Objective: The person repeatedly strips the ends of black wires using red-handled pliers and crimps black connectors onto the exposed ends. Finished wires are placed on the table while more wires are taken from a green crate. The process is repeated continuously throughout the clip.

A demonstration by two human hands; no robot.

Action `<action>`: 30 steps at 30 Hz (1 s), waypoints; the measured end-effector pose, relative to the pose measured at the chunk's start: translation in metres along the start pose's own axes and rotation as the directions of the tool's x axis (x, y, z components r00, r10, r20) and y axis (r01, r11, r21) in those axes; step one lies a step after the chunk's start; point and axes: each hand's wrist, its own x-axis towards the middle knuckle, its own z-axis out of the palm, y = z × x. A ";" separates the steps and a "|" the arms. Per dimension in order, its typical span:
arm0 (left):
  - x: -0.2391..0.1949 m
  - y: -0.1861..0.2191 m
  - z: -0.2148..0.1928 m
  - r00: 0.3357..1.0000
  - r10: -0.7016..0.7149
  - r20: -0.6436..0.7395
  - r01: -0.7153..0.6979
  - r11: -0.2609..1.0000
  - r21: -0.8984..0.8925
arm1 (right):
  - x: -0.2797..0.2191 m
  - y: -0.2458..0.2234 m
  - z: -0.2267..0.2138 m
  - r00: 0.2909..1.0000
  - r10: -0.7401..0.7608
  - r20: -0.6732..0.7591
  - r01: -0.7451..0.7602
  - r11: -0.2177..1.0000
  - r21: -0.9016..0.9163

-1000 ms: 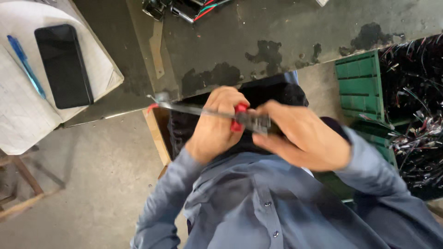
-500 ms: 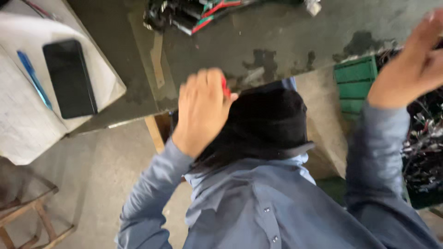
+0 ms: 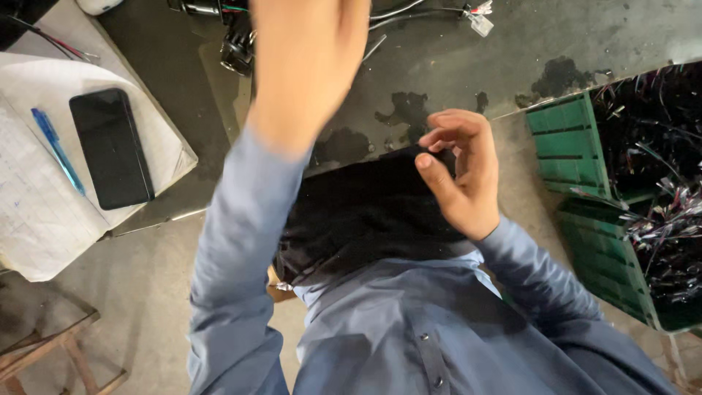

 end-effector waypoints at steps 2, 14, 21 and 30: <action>-0.021 0.031 -0.040 0.983 -0.163 0.087 0.181 0.944 -0.276 | 0.010 0.000 -0.004 0.988 0.131 0.077 -0.142 0.978 0.151; -0.142 0.119 -0.075 0.321 -0.528 0.786 0.922 0.362 -0.134 | 0.029 0.030 0.002 0.746 0.541 0.389 -0.608 0.314 0.729; -0.166 0.131 -0.066 0.538 -0.591 0.601 0.842 0.401 -0.360 | 0.026 0.018 0.002 0.858 0.424 0.291 -0.402 0.200 0.893; -0.181 0.130 -0.065 0.554 -0.566 0.611 0.827 0.460 -0.325 | 0.016 -0.007 0.001 0.898 0.313 0.310 -0.438 0.574 0.691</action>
